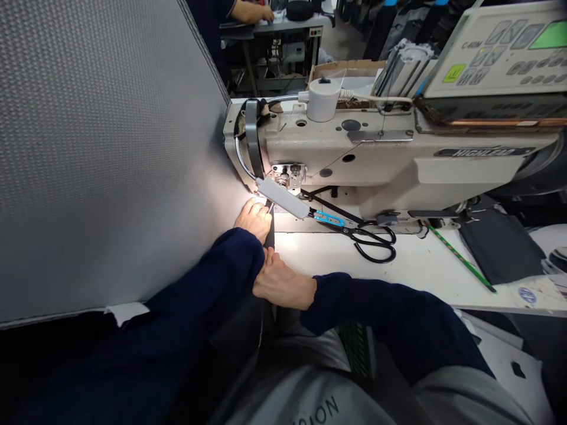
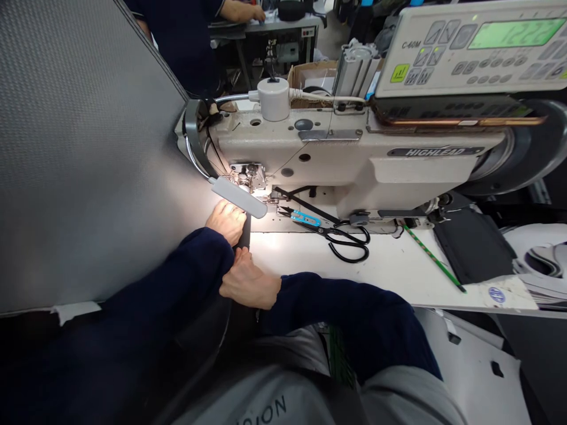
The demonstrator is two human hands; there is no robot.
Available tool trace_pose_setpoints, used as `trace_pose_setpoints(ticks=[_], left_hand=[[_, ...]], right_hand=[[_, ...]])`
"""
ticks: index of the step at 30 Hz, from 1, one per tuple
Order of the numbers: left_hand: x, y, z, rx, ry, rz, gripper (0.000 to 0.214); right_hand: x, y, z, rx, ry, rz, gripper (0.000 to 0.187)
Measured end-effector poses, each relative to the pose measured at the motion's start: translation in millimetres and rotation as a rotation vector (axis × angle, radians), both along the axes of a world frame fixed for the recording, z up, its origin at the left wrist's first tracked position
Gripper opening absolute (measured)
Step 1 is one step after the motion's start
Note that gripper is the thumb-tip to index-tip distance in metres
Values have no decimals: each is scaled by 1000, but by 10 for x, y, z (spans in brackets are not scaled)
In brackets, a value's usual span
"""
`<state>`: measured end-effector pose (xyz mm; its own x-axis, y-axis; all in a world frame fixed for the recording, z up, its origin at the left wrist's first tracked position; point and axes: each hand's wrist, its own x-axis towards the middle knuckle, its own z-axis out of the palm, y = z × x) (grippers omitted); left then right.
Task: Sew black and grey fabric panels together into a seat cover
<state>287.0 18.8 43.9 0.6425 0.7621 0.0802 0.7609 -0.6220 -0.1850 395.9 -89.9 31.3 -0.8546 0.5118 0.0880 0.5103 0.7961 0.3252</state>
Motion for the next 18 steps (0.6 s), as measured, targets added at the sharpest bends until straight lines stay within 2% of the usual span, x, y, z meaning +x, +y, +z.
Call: trace_pose_setpoints(ticks=[2,4,8,12,15,18], left_hand=[[18,-4,-21,-36,-50,53,23],[23,-7,-41,-74,-89,73,24],[13,-3,-47,-125,-129,78,23],[49,25,-4,-121,-96,94,22],[94,57,6,-95,-86,117,19],[111,71,-53,-90,-100,152,20]], right_hand=[[-4,26,57,-121,5,-6,16],[-8,55,112,-237,-11,-24,18],[1,128,175,-341,16,-99,22],[31,256,184,-484,110,-89,22],[43,354,184,-522,93,-101,23],[49,341,182,-506,59,-105,24]])
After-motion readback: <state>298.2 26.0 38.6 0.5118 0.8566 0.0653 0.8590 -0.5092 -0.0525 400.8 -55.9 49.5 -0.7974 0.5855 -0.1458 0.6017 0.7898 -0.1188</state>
